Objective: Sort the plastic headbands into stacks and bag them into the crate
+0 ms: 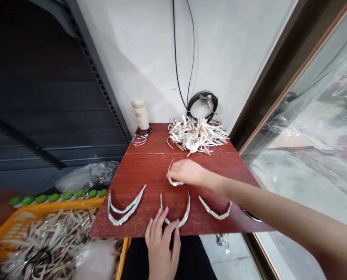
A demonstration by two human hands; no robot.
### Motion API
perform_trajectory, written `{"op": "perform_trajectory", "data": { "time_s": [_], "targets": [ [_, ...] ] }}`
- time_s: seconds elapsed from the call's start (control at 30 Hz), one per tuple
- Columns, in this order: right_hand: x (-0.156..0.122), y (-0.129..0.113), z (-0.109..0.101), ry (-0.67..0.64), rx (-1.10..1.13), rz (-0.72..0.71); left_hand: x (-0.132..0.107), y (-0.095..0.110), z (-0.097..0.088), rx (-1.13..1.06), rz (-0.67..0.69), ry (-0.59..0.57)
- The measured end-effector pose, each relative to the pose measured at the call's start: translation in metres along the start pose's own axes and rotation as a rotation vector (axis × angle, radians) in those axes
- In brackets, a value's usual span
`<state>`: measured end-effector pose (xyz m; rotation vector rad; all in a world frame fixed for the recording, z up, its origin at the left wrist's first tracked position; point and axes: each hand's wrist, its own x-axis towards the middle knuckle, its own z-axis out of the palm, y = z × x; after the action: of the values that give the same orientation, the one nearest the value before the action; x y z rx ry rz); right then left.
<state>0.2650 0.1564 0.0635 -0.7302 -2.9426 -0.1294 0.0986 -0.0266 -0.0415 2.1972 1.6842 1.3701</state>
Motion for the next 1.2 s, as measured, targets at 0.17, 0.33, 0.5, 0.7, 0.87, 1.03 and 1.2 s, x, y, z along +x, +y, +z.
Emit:
{"op": "perform_trajectory", "data": {
  "time_s": [0.17, 0.33, 0.5, 0.7, 0.87, 1.03, 1.2],
  "targets": [
    [0.002, -0.053, 0.009, -0.090, 0.156, -0.042, -0.001, -0.001, 0.004, -0.039, -0.016, 0.031],
    [0.012, -0.010, -0.008, -0.046, -0.013, 0.662, -0.001, 0.000, 0.006, -0.039, -0.024, 0.035],
    [0.009, 0.071, -0.007, 0.014, -0.275, 1.061, -0.001, 0.000, 0.005, -0.038, -0.014, 0.027],
    [0.018, 0.105, 0.011, -0.034, -0.262, 1.120, -0.001, -0.002, 0.004, -0.021, -0.001, 0.024],
    [0.019, 0.119, 0.012, -0.058, -0.174, 1.268, 0.000, -0.002, 0.004, -0.020, 0.006, 0.026],
    [0.005, 0.130, -0.005, -0.038, -0.058, 1.345, 0.000, -0.003, 0.004, 0.001, 0.010, 0.023],
    [-0.004, 0.128, -0.019, 0.076, -0.140, 1.309, -0.001, -0.003, 0.004, 0.004, 0.009, 0.007]
  ]
}}
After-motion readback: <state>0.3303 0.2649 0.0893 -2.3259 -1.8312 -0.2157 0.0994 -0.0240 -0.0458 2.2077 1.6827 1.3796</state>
